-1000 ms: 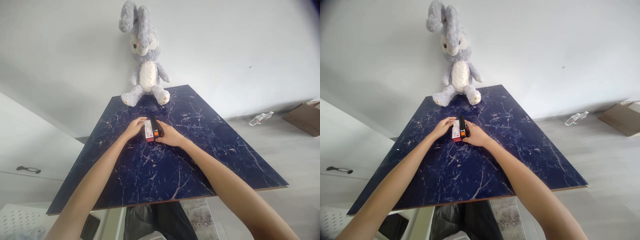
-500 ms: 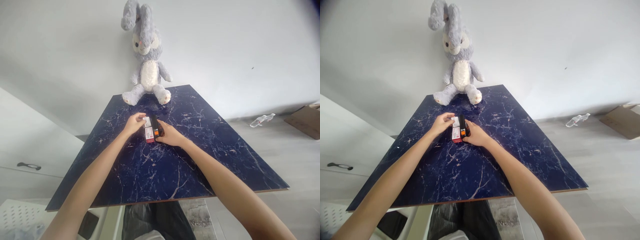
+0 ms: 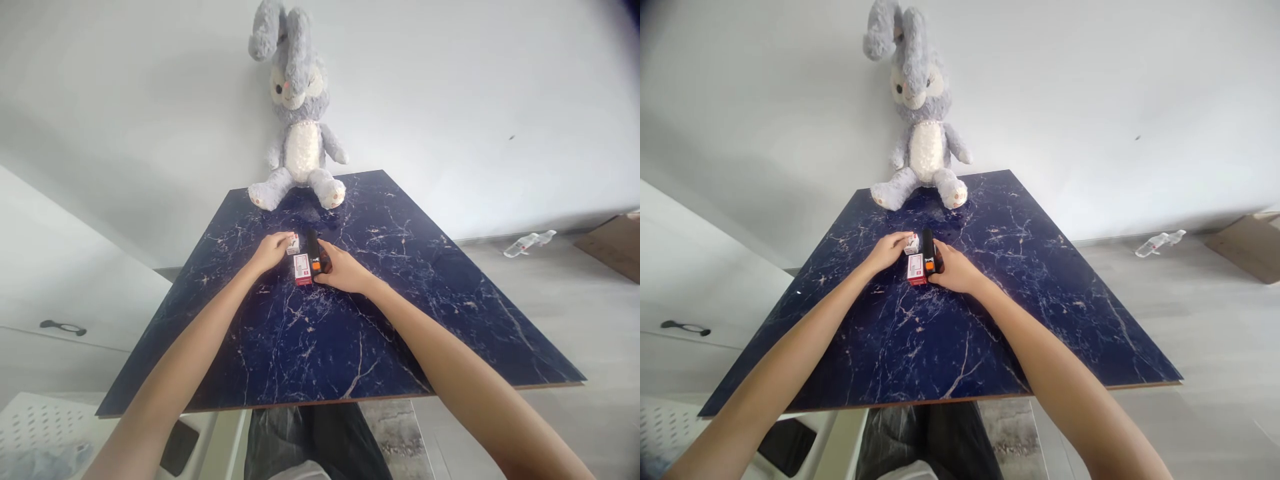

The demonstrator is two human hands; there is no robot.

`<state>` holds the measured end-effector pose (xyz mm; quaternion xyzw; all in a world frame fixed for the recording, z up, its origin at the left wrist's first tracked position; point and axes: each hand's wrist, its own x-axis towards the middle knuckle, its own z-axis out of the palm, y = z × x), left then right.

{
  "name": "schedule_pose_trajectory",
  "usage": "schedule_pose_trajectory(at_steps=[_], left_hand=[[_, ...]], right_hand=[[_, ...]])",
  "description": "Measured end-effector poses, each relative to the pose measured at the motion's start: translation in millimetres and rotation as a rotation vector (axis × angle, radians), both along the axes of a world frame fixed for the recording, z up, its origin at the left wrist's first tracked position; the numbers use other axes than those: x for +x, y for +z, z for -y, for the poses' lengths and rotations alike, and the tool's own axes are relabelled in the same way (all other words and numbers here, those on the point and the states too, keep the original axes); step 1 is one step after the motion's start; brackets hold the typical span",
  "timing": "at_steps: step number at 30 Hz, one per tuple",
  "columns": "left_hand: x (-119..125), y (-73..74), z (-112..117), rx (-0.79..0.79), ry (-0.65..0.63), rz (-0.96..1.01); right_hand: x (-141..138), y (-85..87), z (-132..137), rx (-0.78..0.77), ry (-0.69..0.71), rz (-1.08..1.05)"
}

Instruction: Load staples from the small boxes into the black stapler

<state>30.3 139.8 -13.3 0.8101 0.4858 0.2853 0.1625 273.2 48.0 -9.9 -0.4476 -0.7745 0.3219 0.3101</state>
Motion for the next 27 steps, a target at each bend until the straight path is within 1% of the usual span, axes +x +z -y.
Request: schedule_pose_trajectory(at_steps=[3, 5, 8, 10, 11, 13, 15, 18, 21, 24, 27], left_hand=[[3, -4.7, 1, -0.104, -0.070, 0.036], [4, -3.2, 2, -0.224, -0.121, 0.070], [-1, 9.2, 3, -0.451, -0.203, 0.140], [-9, 23.3, 5, -0.509, -0.250, 0.106], [-13, 30.8, 8, -0.500, -0.277, 0.044], [-17, 43.5, 15, -0.423, -0.324, -0.105], [-14, 50.2, 24, -0.341, -0.351, -0.227], [-1, 50.2, 35, -0.295, -0.345, -0.327], [10, 48.2, 40, -0.282, -0.338, -0.322], [12, 48.5, 42, -0.279, -0.335, -0.326], [12, 47.4, 43, -0.296, -0.336, -0.402]], right_hand=[[0, 0.1, 0, 0.007, -0.006, 0.004], [0, 0.0, 0, 0.010, -0.006, 0.004], [0, -0.5, -1, 0.020, 0.001, 0.002], [1, -1.3, -1, 0.020, 0.006, 0.003], [1, -1.8, -2, 0.020, 0.005, 0.006], [1, -2.8, -2, 0.026, 0.000, 0.015], [1, -3.6, -2, 0.037, -0.003, 0.023], [1, -4.0, -2, 0.042, -0.008, 0.025], [1, -4.1, -2, 0.055, -0.015, 0.029], [1, -5.3, -2, 0.063, -0.006, 0.032], [1, -7.4, -3, 0.038, -0.016, 0.033]])
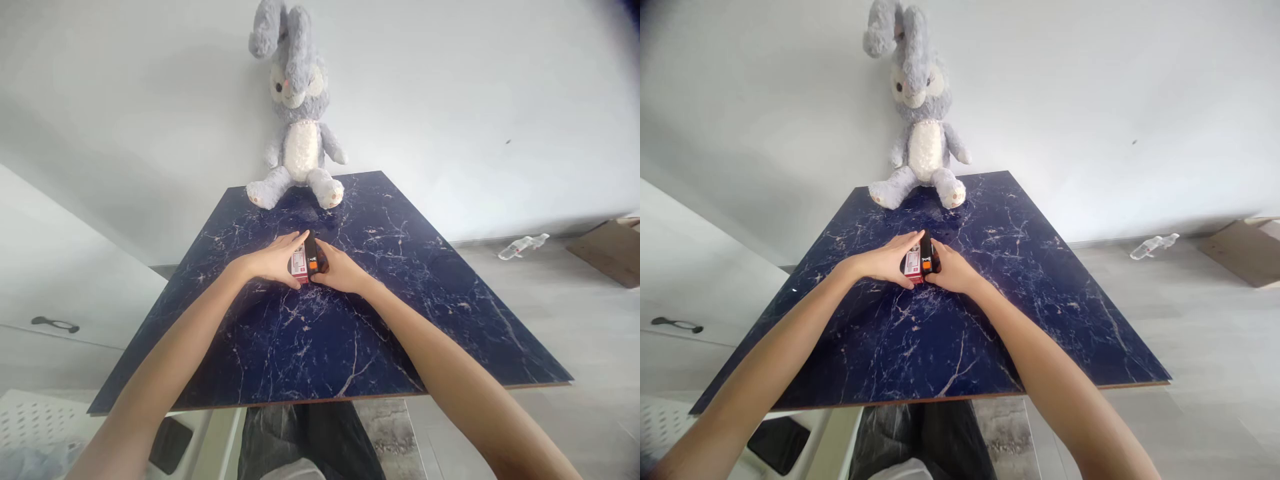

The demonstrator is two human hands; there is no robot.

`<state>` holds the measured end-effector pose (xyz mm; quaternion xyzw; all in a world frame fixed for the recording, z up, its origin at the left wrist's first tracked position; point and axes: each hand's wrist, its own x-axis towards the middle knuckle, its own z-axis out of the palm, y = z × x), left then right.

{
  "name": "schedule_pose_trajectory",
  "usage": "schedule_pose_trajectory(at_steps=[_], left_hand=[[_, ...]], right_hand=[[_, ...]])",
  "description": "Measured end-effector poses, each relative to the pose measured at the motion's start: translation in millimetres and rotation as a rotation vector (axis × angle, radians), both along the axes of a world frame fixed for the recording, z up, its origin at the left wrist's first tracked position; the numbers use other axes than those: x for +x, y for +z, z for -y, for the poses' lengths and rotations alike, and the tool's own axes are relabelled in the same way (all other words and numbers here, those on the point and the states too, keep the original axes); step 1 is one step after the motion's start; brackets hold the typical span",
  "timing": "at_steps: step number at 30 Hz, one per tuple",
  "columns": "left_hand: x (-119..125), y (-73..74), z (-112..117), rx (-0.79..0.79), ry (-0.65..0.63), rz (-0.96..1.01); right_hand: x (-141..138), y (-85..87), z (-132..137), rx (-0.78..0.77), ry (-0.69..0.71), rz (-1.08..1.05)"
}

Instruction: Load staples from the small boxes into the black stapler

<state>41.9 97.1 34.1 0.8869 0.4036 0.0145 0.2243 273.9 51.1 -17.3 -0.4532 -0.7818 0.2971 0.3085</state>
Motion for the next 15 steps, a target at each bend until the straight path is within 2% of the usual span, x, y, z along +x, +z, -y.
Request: schedule_pose_trajectory(at_steps=[4, 10, 15], left_hand=[[2, -4.5, 2, -0.033, 0.011, -0.048], [2, -10.3, -1, 0.025, 0.005, 0.024], [-2, -21.6, -9, 0.073, 0.012, 0.103]], right_hand=[[0, 0.5, 0, 0.008, -0.006, 0.008], [1, 2.1, 1, 0.027, 0.007, -0.008], [0, 1.7, 1, -0.004, 0.006, -0.020]])
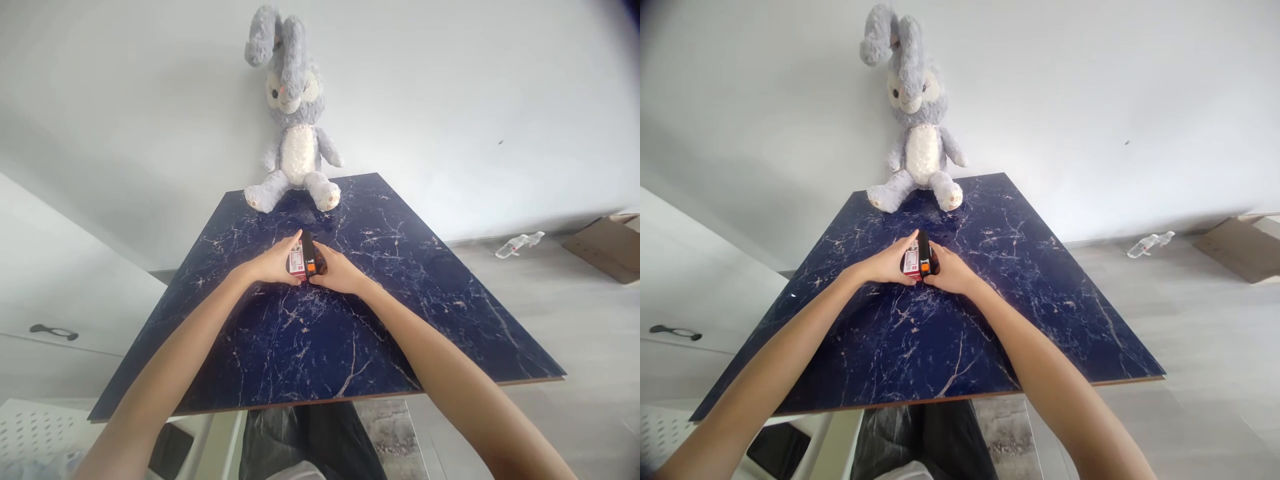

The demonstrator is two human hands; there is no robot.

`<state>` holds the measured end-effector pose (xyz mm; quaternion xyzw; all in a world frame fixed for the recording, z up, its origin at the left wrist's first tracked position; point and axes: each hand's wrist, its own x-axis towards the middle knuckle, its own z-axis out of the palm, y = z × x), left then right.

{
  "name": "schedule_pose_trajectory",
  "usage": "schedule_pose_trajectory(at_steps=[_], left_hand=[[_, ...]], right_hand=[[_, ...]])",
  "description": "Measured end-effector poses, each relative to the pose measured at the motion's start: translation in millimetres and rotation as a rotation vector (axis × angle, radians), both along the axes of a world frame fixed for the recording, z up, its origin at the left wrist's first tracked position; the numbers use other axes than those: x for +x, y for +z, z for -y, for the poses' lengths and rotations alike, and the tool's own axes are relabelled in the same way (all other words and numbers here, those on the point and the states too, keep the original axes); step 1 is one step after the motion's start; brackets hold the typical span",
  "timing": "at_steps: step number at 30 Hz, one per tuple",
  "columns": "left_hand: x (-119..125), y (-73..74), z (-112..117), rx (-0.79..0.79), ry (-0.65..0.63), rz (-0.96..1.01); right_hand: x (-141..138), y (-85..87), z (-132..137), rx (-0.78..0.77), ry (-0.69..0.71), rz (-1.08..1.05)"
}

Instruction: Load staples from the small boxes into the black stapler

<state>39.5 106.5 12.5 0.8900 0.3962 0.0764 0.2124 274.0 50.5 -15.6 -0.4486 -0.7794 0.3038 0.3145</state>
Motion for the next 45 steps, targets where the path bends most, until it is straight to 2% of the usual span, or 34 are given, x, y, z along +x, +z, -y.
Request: schedule_pose_trajectory(at_steps=[4, 6, 8, 10, 15, 18, 20, 23, 26, 29, 31, 35, 38, 41, 43, 45], left_hand=[[10, -8.9, -11, 0.041, -0.012, 0.043], [27, -11.5, -18, 0.056, -0.018, 0.042], [53, -13.7, -26, 0.074, -0.032, 0.045], [90, -16.8, -35, 0.092, -0.056, 0.058], [212, -26.4, -52, 0.161, -0.118, 0.091], [274, -28.3, -56, 0.170, -0.144, 0.079], [299, -29.2, -56, 0.155, -0.150, 0.064], [309, -33.5, -55, 0.115, -0.156, 0.052], [293, -39.5, -50, 0.135, -0.160, 0.081], [257, -41.4, -44, 0.290, -0.159, 0.212], [224, -39.0, -38, 0.389, -0.097, 0.286], [127, -31.1, -20, 0.455, 0.128, 0.222], [40, -29.4, -5, 0.488, 0.253, 0.133], [-29, -30.0, 4, 0.560, 0.551, 0.131], [-51, -29.3, 6, 0.585, 0.700, 0.161], [-54, -27.7, 8, 0.573, 0.717, 0.149]], right_hand=[[12, 9.7, -3, 0.001, 0.006, 0.027], [30, 15.1, -7, -0.032, 0.016, 0.043], [55, 17.1, -13, -0.099, -0.019, 0.041], [87, 14.5, -19, -0.138, -0.126, 0.017], [170, -2.0, -27, 0.050, -0.542, -0.009], [206, -8.9, -28, 0.046, -0.794, -0.089], [220, -12.0, -31, -0.010, -0.905, -0.243], [230, -16.0, -35, -0.038, -0.977, -0.454], [233, -18.6, -37, 0.059, -1.083, -0.530], [233, -17.4, -34, 0.242, -1.343, -0.471], [230, -14.2, -30, 0.394, -1.453, -0.336], [211, -3.9, -21, 0.644, -1.455, -0.061], [187, 4.5, -18, 0.708, -1.363, 0.064], [153, 10.6, -17, 0.699, -1.149, 0.195], [120, 11.7, -16, 0.678, -0.948, 0.310], [79, 9.5, -16, 0.665, -0.687, 0.438]])
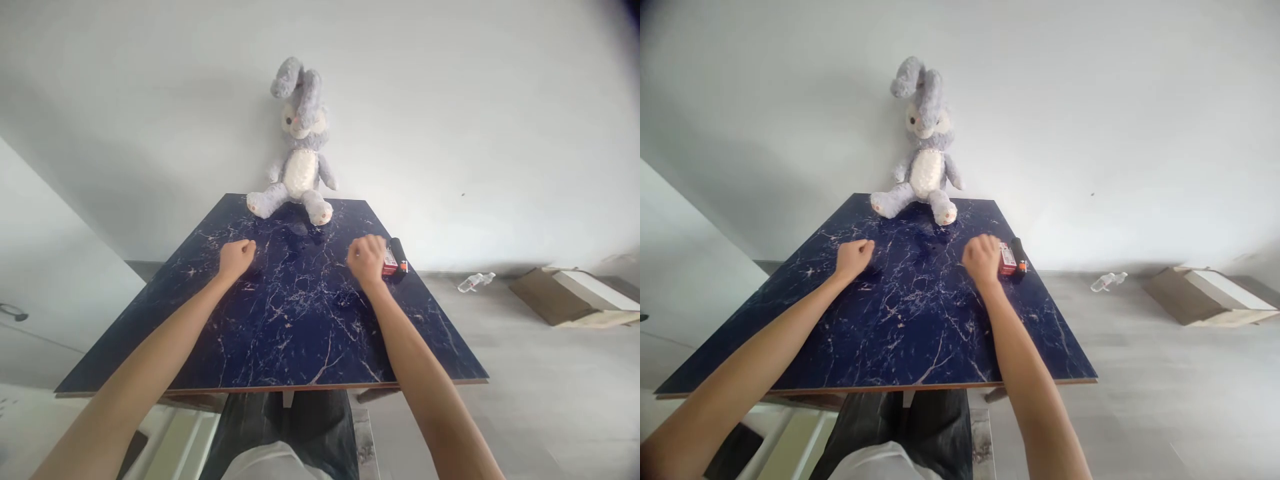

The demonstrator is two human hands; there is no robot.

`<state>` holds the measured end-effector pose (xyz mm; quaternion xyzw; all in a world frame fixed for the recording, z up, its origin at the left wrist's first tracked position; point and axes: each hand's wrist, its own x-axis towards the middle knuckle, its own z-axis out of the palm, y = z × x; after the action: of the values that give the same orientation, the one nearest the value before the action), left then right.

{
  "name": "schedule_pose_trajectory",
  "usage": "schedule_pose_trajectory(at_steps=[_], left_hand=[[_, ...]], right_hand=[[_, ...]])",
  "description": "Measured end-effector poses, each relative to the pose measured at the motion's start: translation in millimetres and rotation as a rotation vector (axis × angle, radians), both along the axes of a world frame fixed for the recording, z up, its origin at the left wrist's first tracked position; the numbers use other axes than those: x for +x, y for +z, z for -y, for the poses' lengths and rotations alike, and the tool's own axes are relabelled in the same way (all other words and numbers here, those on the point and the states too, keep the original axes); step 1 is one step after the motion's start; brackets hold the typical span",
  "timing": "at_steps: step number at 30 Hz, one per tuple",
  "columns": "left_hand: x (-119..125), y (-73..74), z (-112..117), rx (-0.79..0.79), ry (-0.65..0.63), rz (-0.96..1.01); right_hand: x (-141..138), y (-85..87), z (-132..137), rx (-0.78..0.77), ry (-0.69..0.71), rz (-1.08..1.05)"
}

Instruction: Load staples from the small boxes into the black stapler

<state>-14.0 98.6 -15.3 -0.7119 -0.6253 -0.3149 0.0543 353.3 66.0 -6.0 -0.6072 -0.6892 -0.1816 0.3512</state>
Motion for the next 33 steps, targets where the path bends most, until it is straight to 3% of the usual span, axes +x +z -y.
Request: schedule_pose_trajectory(at_steps=[4, 8, 13, 33], left_hand=[[25, 1.5, 3, -0.147, -0.255, -0.194], [44, -1.5, 5, -0.274, -0.317, -0.296], [45, -4.1, 5, -0.284, -0.293, -0.305], [42, -4.4, 10, -0.296, -0.304, -0.252]], right_hand=[[-80, -9.0, -3, -0.318, 0.416, 0.256], [-119, -12.1, -18, -0.598, 0.227, 0.178], [-119, -11.2, -24, -0.609, 0.168, 0.136], [-111, -15.5, -16, -0.590, 0.270, 0.099]])
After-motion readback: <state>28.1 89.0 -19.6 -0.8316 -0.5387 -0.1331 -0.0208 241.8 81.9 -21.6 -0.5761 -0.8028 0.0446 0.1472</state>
